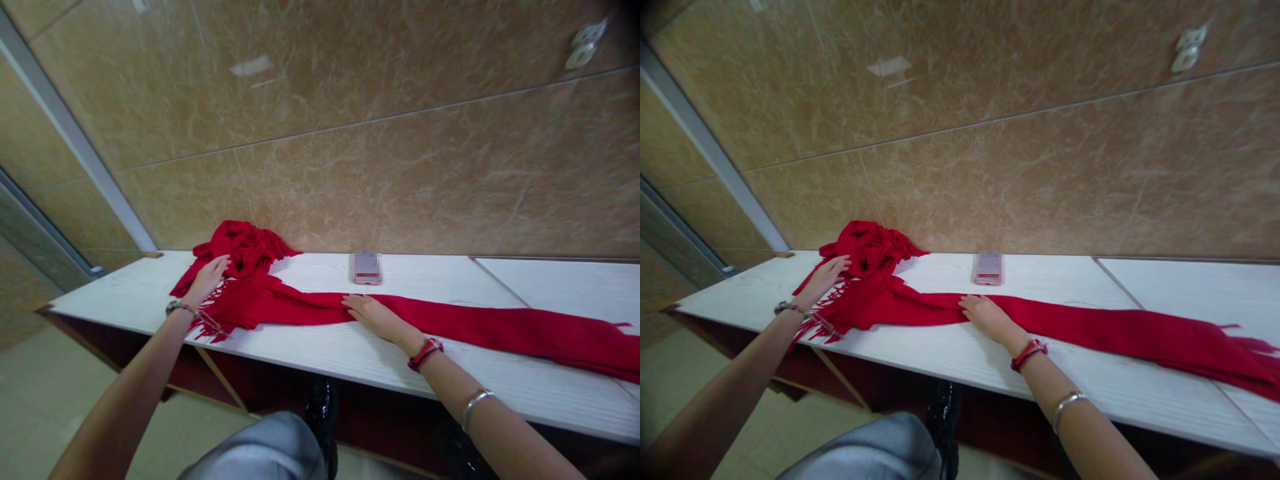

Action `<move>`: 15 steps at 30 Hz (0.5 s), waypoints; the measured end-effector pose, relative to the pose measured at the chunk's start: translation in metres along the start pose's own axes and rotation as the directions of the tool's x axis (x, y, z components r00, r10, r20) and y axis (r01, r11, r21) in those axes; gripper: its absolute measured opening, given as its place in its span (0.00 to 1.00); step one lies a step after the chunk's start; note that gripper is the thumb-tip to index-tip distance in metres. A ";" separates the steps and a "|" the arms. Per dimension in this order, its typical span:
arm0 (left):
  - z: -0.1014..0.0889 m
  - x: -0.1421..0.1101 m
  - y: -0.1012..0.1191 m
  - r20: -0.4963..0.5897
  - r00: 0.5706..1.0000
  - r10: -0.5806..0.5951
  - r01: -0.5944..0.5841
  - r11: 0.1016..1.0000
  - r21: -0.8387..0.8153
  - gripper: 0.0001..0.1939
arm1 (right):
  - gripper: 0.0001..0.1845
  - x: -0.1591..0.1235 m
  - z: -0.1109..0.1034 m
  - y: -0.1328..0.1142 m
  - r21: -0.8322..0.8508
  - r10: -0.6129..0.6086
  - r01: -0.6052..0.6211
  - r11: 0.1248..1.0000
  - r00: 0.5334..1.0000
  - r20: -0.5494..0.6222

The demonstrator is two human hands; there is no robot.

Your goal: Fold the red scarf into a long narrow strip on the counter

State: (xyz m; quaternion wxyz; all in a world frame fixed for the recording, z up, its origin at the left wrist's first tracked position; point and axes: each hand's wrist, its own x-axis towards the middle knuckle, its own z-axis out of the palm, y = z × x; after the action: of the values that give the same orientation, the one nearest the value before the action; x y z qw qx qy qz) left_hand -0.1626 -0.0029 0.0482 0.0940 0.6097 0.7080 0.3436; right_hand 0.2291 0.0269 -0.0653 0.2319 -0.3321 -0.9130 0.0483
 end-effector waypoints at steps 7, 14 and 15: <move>0.025 -0.019 -0.023 0.153 0.986 -0.062 0.060 0.998 0.014 0.31 | 0.18 -0.001 0.005 0.005 -0.007 -0.031 0.030 1.000 0.999 -0.014; 0.001 0.014 -0.037 -0.023 0.998 -0.050 0.054 0.976 0.209 0.19 | 0.18 -0.003 0.005 0.004 -0.030 -0.029 0.029 0.999 0.999 -0.026; -0.011 0.021 -0.039 -0.072 0.996 -0.048 0.065 0.968 0.244 0.16 | 0.18 -0.003 0.006 0.005 -0.038 -0.028 0.027 0.999 0.999 -0.023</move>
State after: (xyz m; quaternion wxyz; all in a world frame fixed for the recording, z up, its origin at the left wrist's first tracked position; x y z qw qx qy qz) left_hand -0.2044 0.0114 0.0389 0.0041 0.5846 0.7650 0.2702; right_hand 0.2316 0.0290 -0.0727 0.2369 -0.3245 -0.9154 0.0242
